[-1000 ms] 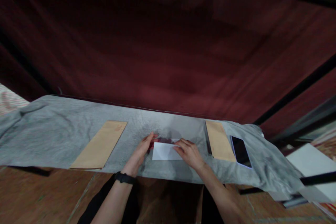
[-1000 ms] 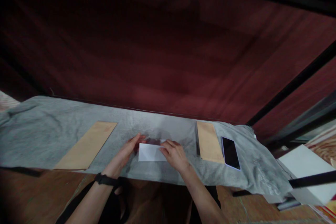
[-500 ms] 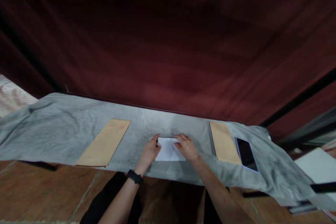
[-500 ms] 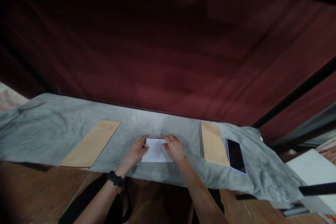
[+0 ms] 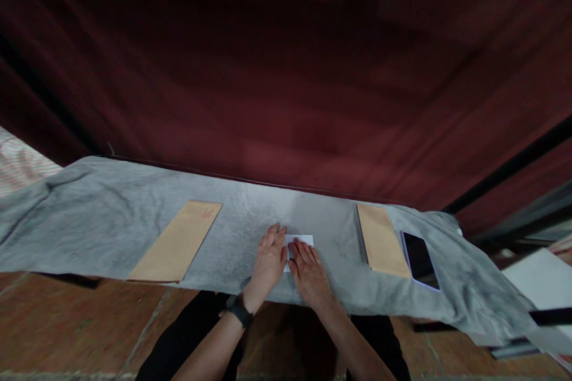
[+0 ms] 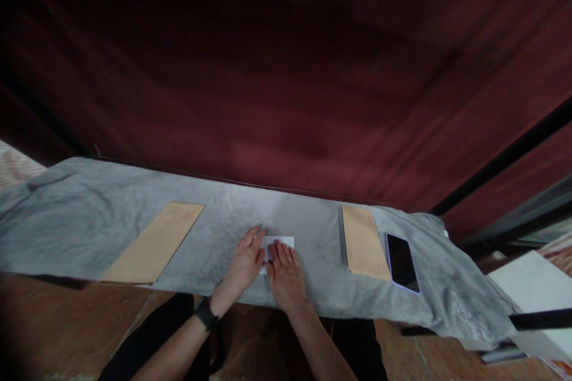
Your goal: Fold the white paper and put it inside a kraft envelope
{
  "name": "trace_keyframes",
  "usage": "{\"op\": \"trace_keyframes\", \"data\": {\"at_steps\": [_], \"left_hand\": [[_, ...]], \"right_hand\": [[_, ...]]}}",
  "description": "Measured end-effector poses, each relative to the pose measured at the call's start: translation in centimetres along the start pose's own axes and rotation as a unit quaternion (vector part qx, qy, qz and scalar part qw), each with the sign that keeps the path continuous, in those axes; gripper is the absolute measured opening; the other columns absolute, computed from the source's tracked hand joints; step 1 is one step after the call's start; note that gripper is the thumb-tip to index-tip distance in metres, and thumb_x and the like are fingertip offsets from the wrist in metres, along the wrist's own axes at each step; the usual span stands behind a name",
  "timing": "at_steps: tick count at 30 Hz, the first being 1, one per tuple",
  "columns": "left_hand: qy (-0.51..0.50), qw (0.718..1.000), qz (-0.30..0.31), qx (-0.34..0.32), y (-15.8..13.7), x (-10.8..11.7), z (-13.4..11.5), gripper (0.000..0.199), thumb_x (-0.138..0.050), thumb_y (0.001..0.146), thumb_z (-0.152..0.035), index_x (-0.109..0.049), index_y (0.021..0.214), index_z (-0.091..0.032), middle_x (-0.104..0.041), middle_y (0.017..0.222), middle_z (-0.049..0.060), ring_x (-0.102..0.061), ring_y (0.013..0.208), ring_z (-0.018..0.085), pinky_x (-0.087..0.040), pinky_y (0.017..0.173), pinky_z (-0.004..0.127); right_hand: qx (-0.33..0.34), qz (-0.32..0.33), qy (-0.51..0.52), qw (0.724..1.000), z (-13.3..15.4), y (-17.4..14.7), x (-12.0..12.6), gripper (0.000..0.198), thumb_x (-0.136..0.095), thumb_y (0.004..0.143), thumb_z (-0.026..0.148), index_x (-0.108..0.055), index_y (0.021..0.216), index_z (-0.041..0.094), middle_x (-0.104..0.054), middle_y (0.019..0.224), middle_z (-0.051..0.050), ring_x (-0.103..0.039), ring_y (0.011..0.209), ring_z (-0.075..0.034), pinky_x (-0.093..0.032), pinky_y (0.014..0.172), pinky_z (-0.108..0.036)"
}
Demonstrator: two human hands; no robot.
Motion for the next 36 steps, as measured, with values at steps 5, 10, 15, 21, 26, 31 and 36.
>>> {"op": "trace_keyframes", "data": {"at_steps": [5,10,15,21,26,31,36], "left_hand": [[0.007,0.997,0.054,-0.048,-1.1,-2.6,-1.7,0.061,-0.032,0.100,-0.047,-0.042,0.148,-0.011,-0.037,0.156,0.017,-0.027,0.148,0.029,-0.020,0.120,0.050],[0.037,0.998,0.050,-0.034,-1.4,-2.7,-1.4,0.067,-0.032,0.099,-0.049,-0.039,0.149,-0.006,-0.032,0.158,0.018,-0.023,0.150,0.028,-0.016,0.122,0.047],[0.046,0.998,0.033,-0.013,-1.6,-2.5,-0.6,0.069,-0.036,0.097,-0.051,-0.035,0.152,-0.010,-0.030,0.159,0.017,-0.023,0.150,0.029,-0.016,0.122,0.048],[0.056,0.998,0.040,0.010,-2.0,-2.1,0.1,0.074,-0.036,0.096,-0.053,-0.033,0.152,-0.005,-0.027,0.160,0.019,-0.023,0.149,0.030,-0.015,0.122,0.045],[0.058,0.997,0.050,0.032,-2.1,-1.8,0.6,0.076,-0.036,0.096,-0.055,-0.032,0.152,-0.004,-0.026,0.160,0.019,-0.022,0.150,0.030,-0.015,0.121,0.047],[0.055,0.997,0.058,0.016,-2.2,-1.6,0.8,0.074,-0.038,0.096,-0.053,-0.035,0.151,-0.004,-0.028,0.159,0.020,-0.024,0.149,0.030,-0.017,0.121,0.047],[0.030,0.998,0.044,0.024,-1.8,-1.0,1.0,0.057,-0.038,0.098,-0.035,-0.042,0.147,-0.006,-0.036,0.156,0.019,-0.032,0.146,0.029,-0.022,0.120,0.047]], "right_hand": [[-0.012,-0.001,-0.035,0.999,-0.3,-0.1,-0.7,0.054,-0.037,0.098,0.017,-0.036,0.152,0.012,-0.041,0.154,-0.015,-0.035,0.145,-0.025,-0.031,0.117,-0.048],[-0.054,0.005,-0.053,0.997,-0.9,-0.2,-0.7,0.053,-0.033,0.098,0.017,-0.038,0.150,0.008,-0.039,0.155,-0.017,-0.033,0.146,-0.027,-0.028,0.117,-0.048],[-0.088,-0.001,-0.064,0.994,-2.2,-0.4,-0.2,0.051,-0.034,0.100,0.022,-0.040,0.150,0.010,-0.041,0.154,-0.016,-0.037,0.143,-0.029,-0.028,0.116,-0.049],[-0.085,-0.050,-0.065,0.993,-3.6,-1.3,0.4,0.051,-0.035,0.101,0.026,-0.039,0.151,0.013,-0.045,0.151,-0.015,-0.043,0.139,-0.030,-0.031,0.114,-0.050],[-0.093,-0.062,-0.065,0.992,-4.4,-2.1,0.7,0.051,-0.033,0.102,0.027,-0.039,0.151,0.016,-0.046,0.151,-0.013,-0.044,0.138,-0.030,-0.031,0.114,-0.051],[-0.087,-0.074,-0.050,0.992,-4.5,-2.9,1.7,0.050,-0.032,0.102,0.026,-0.042,0.148,0.011,-0.047,0.150,-0.016,-0.044,0.138,-0.027,-0.035,0.114,-0.048],[0.023,-0.030,-0.022,0.999,-1.8,-3.5,1.6,0.048,-0.038,0.101,0.027,-0.045,0.146,0.013,-0.048,0.150,-0.012,-0.044,0.139,-0.024,-0.038,0.114,-0.043]]}}
Point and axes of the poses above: each hand's wrist, its own y-axis towards the middle knuckle, its own x-axis out of the back of the hand, z = x × y, the point moved 5 cm from there along y, towards the middle knuckle
